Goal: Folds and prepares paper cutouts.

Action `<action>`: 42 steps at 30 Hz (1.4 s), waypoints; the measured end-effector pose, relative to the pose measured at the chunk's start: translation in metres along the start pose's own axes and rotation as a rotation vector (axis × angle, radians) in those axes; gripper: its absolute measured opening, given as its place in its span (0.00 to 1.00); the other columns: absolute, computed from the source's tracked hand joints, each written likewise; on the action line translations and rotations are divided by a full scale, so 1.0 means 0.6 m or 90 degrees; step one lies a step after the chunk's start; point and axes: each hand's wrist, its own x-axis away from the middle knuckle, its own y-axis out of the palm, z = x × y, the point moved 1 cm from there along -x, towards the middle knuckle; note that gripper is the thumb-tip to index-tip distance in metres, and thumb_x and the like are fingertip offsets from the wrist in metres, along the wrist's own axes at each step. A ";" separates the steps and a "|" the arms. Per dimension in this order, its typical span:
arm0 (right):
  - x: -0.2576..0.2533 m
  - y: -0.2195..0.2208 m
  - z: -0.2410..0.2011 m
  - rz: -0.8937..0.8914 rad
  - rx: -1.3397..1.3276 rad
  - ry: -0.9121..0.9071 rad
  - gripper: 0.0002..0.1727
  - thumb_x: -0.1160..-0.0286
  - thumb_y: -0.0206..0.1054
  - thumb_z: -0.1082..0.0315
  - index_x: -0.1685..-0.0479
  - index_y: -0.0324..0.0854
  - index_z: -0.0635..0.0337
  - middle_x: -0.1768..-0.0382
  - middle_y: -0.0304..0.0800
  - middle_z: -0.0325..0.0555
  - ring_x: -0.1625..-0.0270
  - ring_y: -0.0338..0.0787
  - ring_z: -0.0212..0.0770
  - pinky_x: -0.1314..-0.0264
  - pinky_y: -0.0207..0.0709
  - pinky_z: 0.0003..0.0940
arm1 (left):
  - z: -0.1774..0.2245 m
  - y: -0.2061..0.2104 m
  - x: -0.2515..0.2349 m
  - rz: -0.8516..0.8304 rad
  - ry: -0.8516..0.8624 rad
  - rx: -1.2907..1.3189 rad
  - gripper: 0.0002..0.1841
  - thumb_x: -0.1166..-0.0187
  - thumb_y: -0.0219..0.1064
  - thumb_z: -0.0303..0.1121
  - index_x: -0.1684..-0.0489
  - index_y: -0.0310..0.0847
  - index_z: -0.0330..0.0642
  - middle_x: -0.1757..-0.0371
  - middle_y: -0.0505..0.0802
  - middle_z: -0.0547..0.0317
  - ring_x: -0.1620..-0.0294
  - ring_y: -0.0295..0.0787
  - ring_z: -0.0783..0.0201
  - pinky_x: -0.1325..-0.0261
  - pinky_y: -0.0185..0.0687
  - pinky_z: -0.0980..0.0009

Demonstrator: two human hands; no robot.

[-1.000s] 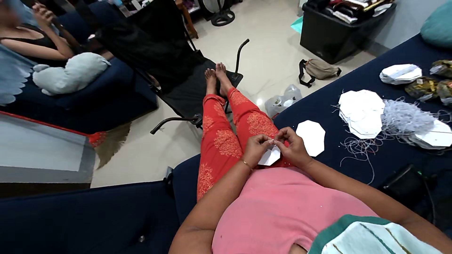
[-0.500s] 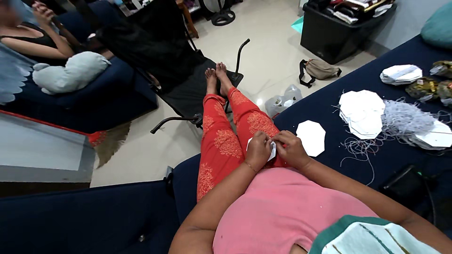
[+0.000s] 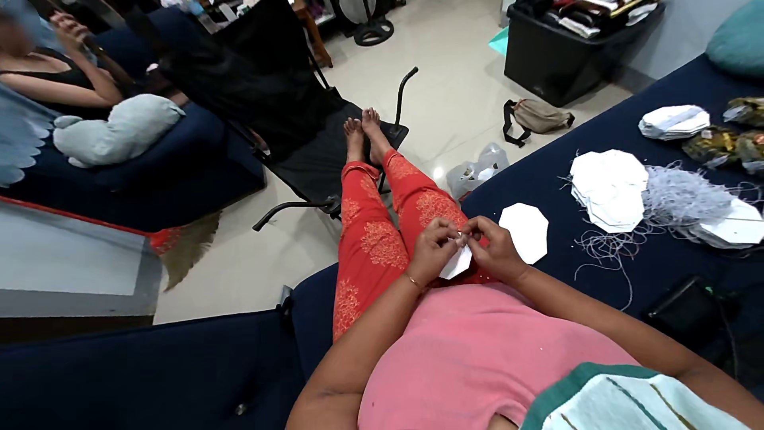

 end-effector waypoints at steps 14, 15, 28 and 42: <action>0.005 -0.001 -0.003 0.072 0.032 -0.077 0.08 0.29 0.68 0.73 0.61 0.92 0.67 0.61 0.96 0.51 0.56 0.93 0.40 0.46 0.85 0.31 | 0.008 0.000 -0.003 0.043 -0.026 0.024 0.06 0.22 0.65 0.22 0.60 0.89 0.28 0.57 0.92 0.54 0.57 0.85 0.77 0.49 0.82 0.79; 0.005 -0.001 -0.003 0.074 0.057 -0.096 0.08 0.29 0.68 0.73 0.62 0.92 0.67 0.61 0.96 0.51 0.57 0.93 0.41 0.47 0.85 0.31 | 0.012 0.001 -0.001 0.039 -0.021 -0.002 0.07 0.22 0.65 0.22 0.60 0.89 0.27 0.57 0.92 0.52 0.57 0.85 0.76 0.49 0.82 0.79; -0.003 -0.017 -0.012 -0.033 -0.073 0.015 0.08 0.31 0.65 0.72 0.67 0.88 0.68 0.64 0.91 0.49 0.60 0.88 0.34 0.53 0.82 0.28 | 0.018 -0.002 -0.001 0.057 -0.126 0.044 0.04 0.24 0.69 0.21 0.60 0.88 0.28 0.65 0.93 0.58 0.63 0.89 0.76 0.50 0.86 0.76; -0.016 -0.064 -0.030 -0.202 -0.309 0.427 0.26 0.19 0.62 0.74 0.22 0.67 0.69 0.42 0.87 0.56 0.52 0.89 0.38 0.50 0.84 0.37 | 0.015 0.021 0.006 -0.088 0.078 -0.005 0.07 0.23 0.65 0.24 0.59 0.87 0.28 0.59 0.90 0.58 0.60 0.86 0.77 0.51 0.84 0.79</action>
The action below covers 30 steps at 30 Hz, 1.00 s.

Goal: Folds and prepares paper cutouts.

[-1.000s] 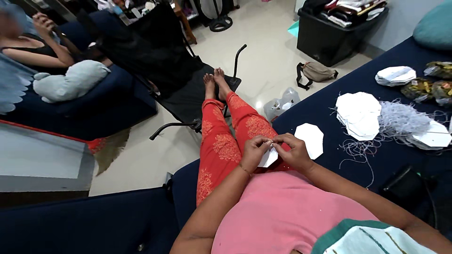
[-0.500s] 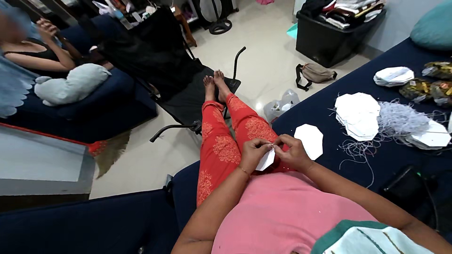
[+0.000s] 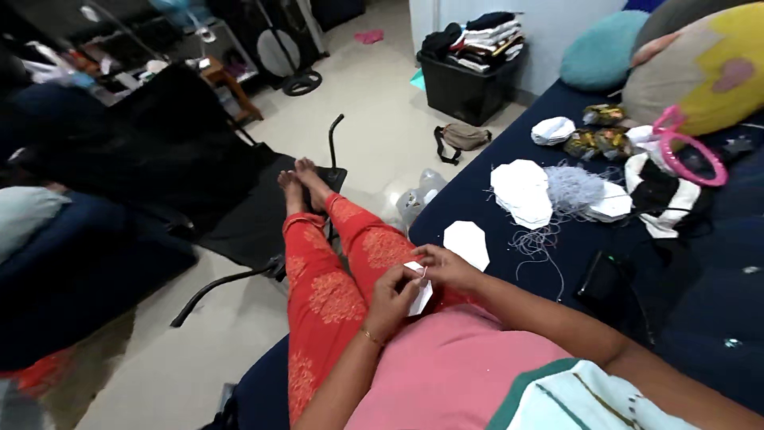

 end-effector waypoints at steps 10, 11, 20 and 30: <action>0.025 -0.229 0.004 0.368 0.149 -0.053 0.24 0.23 0.65 0.77 0.26 0.77 0.64 0.45 0.92 0.59 0.51 0.92 0.49 0.47 0.85 0.50 | -0.014 -0.012 -0.007 -0.017 0.004 0.023 0.30 0.22 0.66 0.35 0.23 0.71 0.25 0.18 0.75 0.39 0.21 0.77 0.59 0.29 0.82 0.65; 0.033 -0.263 0.009 0.452 0.206 -0.030 0.28 0.23 0.69 0.72 0.22 0.74 0.63 0.42 0.89 0.63 0.50 0.92 0.56 0.48 0.85 0.57 | -0.018 -0.014 -0.006 -0.009 -0.017 0.033 0.29 0.21 0.66 0.35 0.24 0.71 0.25 0.19 0.76 0.39 0.22 0.77 0.59 0.28 0.81 0.65; 0.029 -0.198 0.064 0.243 0.490 0.071 0.50 0.42 0.87 0.56 0.18 0.69 0.69 0.19 0.68 0.71 0.16 0.67 0.71 0.18 0.64 0.69 | -0.038 -0.008 -0.012 -0.102 -0.150 0.049 0.21 0.19 0.62 0.28 0.30 0.76 0.25 0.30 0.86 0.42 0.32 0.85 0.62 0.27 0.80 0.66; 0.015 -0.135 0.063 0.202 0.556 0.122 0.29 0.31 0.72 0.76 0.26 0.77 0.67 0.30 0.81 0.67 0.25 0.79 0.67 0.26 0.72 0.65 | -0.041 -0.014 -0.007 -0.082 -0.178 0.047 0.18 0.18 0.61 0.25 0.33 0.78 0.25 0.35 0.88 0.44 0.35 0.86 0.64 0.30 0.82 0.67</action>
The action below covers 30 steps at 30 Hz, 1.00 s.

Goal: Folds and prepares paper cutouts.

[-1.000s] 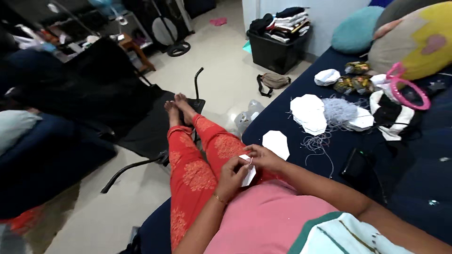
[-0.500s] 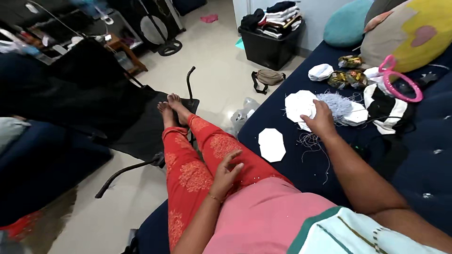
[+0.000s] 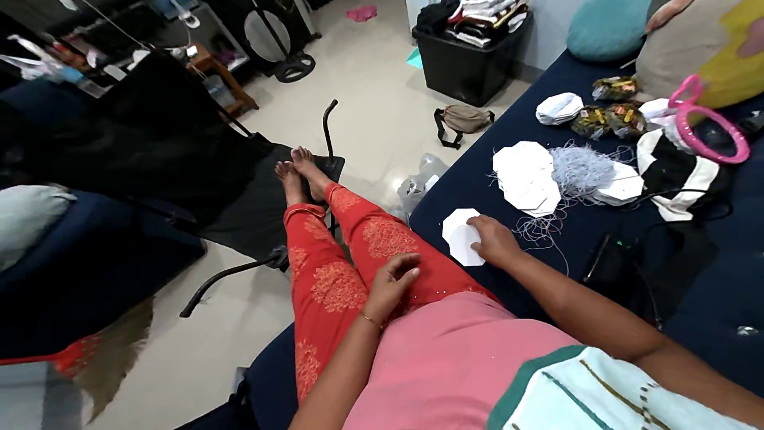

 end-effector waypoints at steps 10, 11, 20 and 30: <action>0.023 -0.028 -0.048 0.050 -0.395 -0.133 0.08 0.20 0.67 0.72 0.52 0.88 0.68 0.59 0.94 0.48 0.59 0.91 0.30 0.48 0.85 0.30 | 0.038 0.012 -0.003 0.063 -0.039 0.047 0.23 0.20 0.64 0.24 0.27 0.72 0.26 0.40 0.89 0.49 0.45 0.88 0.68 0.42 0.86 0.70; 0.026 -0.020 -0.058 0.041 -0.413 -0.147 0.08 0.20 0.67 0.72 0.53 0.88 0.68 0.60 0.94 0.45 0.60 0.91 0.28 0.50 0.85 0.27 | 0.041 0.013 -0.004 0.066 -0.037 0.056 0.22 0.20 0.64 0.23 0.28 0.73 0.26 0.43 0.89 0.50 0.49 0.88 0.69 0.45 0.86 0.71; 0.040 0.028 -0.103 -0.023 -0.454 -0.249 0.18 0.29 0.70 0.75 0.39 0.82 0.68 0.45 0.91 0.51 0.47 0.91 0.33 0.39 0.86 0.32 | 0.042 0.014 0.004 0.112 -0.024 0.169 0.13 0.22 0.62 0.19 0.43 0.80 0.25 0.52 0.91 0.55 0.53 0.88 0.70 0.43 0.86 0.71; 0.041 0.042 -0.117 -0.030 -0.423 -0.321 0.15 0.26 0.69 0.74 0.42 0.84 0.68 0.47 0.92 0.49 0.47 0.90 0.30 0.38 0.83 0.28 | 0.035 0.015 0.009 0.083 -0.043 0.348 0.07 0.17 0.53 0.22 0.59 0.78 0.38 0.66 0.89 0.66 0.63 0.88 0.73 0.50 0.87 0.70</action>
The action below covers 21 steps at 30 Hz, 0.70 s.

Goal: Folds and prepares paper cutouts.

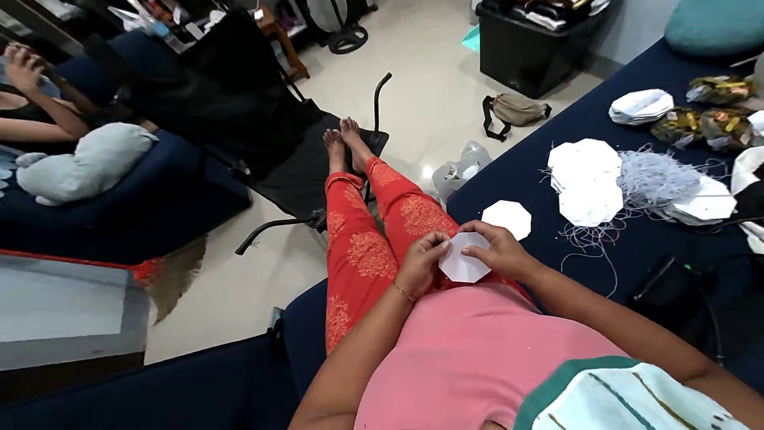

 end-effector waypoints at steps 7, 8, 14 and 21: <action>0.001 0.006 0.003 -0.008 0.016 -0.001 0.15 0.27 0.68 0.76 0.42 0.84 0.68 0.45 0.91 0.52 0.43 0.90 0.34 0.34 0.82 0.32 | 0.010 -0.004 -0.005 -0.048 0.030 -0.315 0.07 0.22 0.65 0.22 0.53 0.77 0.25 0.61 0.86 0.57 0.60 0.85 0.72 0.49 0.84 0.72; 0.001 0.007 0.004 -0.008 0.022 -0.005 0.16 0.27 0.69 0.75 0.41 0.84 0.69 0.45 0.91 0.53 0.42 0.90 0.36 0.33 0.82 0.34 | 0.009 -0.003 -0.005 -0.044 0.036 -0.335 0.07 0.22 0.66 0.22 0.55 0.77 0.26 0.62 0.86 0.56 0.62 0.84 0.72 0.51 0.83 0.72; 0.000 0.012 0.003 0.010 -0.064 0.104 0.25 0.33 0.74 0.75 0.35 0.78 0.68 0.47 0.92 0.50 0.49 0.93 0.35 0.43 0.88 0.33 | 0.005 -0.004 -0.008 0.096 0.038 -0.221 0.07 0.15 0.61 0.27 0.64 0.78 0.32 0.70 0.87 0.62 0.67 0.86 0.73 0.55 0.86 0.71; 0.003 -0.002 0.015 0.052 -0.130 0.155 0.21 0.33 0.72 0.80 0.38 0.79 0.69 0.54 0.92 0.47 0.59 0.92 0.33 0.53 0.88 0.30 | 0.001 -0.012 -0.010 0.131 0.008 -0.176 0.19 0.27 0.69 0.18 0.38 0.72 0.25 0.48 0.89 0.46 0.51 0.90 0.63 0.43 0.89 0.65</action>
